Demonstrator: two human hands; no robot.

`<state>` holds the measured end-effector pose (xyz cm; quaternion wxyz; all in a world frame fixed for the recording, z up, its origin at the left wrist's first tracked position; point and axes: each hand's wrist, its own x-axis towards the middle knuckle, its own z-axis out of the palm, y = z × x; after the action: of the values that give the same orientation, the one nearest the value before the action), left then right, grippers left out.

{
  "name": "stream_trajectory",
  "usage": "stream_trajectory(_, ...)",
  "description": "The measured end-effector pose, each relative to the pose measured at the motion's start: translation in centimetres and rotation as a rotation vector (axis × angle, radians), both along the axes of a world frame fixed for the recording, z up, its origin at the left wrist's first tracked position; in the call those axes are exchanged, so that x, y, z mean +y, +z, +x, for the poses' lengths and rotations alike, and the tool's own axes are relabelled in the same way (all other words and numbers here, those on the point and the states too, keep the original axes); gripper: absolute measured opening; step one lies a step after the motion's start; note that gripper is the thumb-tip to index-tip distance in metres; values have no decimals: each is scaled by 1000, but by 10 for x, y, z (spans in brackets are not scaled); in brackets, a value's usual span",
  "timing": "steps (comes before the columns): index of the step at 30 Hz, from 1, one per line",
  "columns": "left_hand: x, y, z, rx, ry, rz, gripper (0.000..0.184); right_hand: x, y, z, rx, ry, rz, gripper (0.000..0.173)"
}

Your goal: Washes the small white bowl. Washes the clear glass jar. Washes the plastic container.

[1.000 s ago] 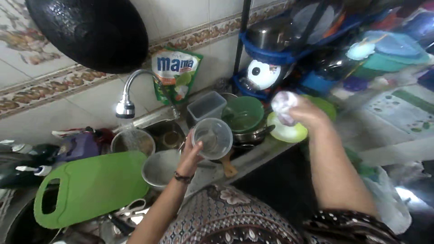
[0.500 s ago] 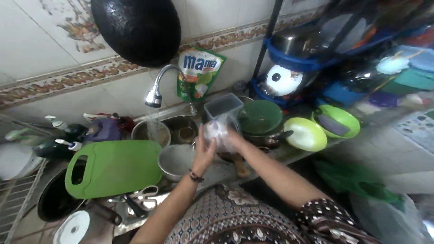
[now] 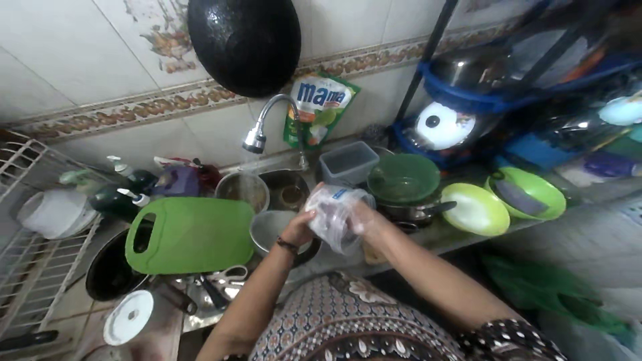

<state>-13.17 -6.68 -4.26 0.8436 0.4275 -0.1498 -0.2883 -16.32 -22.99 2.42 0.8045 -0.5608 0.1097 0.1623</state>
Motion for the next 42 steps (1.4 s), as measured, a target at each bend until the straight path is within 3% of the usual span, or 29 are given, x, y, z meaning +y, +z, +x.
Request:
stream_trajectory(2, 3, 0, -1, 9, -5, -14, 96, -7, -7, 1, -10, 22, 168, 33)
stream_trajectory(5, 5, -5, 3, -19, -45, -50, 106, -8, -4, -1, 90, -111, 238, 23)
stream_trajectory(9, 6, -1, 5, -77, -90, -13, 109, 7, 15, -11, 198, -333, 119, 13)
stream_trajectory(11, 5, 1, 4, -71, -93, -14, 94, 10, 22, -16, 190, -341, 35, 13)
stream_trajectory(13, -1, 5, -1, 0, -33, -15, 67, 12, 31, -22, 134, -251, -56, 11)
stream_trajectory(15, -6, 9, -7, 48, 13, -40, 56, 14, 39, -23, 72, -124, -230, 13)
stream_trajectory(17, -10, 11, -12, 92, 57, -89, 52, 13, 42, -17, 20, 114, -567, 15)
stream_trajectory(19, -9, 14, -13, 100, 63, -86, 53, 10, 35, -8, -34, 458, -955, 31)
stream_trajectory(21, -5, 11, -7, 43, 1, -56, 73, 12, 10, -1, -124, 638, -1174, 39)
stream_trajectory(25, -6, 7, -1, 19, 5, 41, 94, 9, -4, -11, -286, 304, -1075, 34)
stream_trajectory(29, -15, 3, -7, 77, 91, -61, 79, 4, -14, -1, -199, 98, -977, 35)
stream_trajectory(32, -17, -1, -9, 141, 123, -105, 81, 7, -1, -7, -113, -110, -647, 35)
stream_trajectory(34, -16, -1, -10, 193, 135, -133, 68, 11, 11, -11, -98, -77, -499, 31)
stream_trajectory(35, -15, -1, -11, 206, 134, -131, 60, 9, 12, -11, -124, 34, -538, 28)
stream_trajectory(37, -13, 1, -12, 218, 131, -93, 51, 5, 13, -6, -183, 393, -858, 30)
stream_trajectory(38, -12, 1, -11, 197, 114, -62, 52, 4, 7, -1, -170, 529, -982, 36)
stream_trajectory(39, -12, 1, -10, 169, 92, -32, 59, 2, -8, 0, -210, 529, -1028, 38)
stream_trajectory(41, -12, -3, -7, 108, 49, -23, 83, -2, -21, -5, -336, 385, -1033, 32)
stream_trajectory(42, -13, -5, -5, 89, 38, -25, 91, -1, -10, -7, -343, 360, -1019, 27)
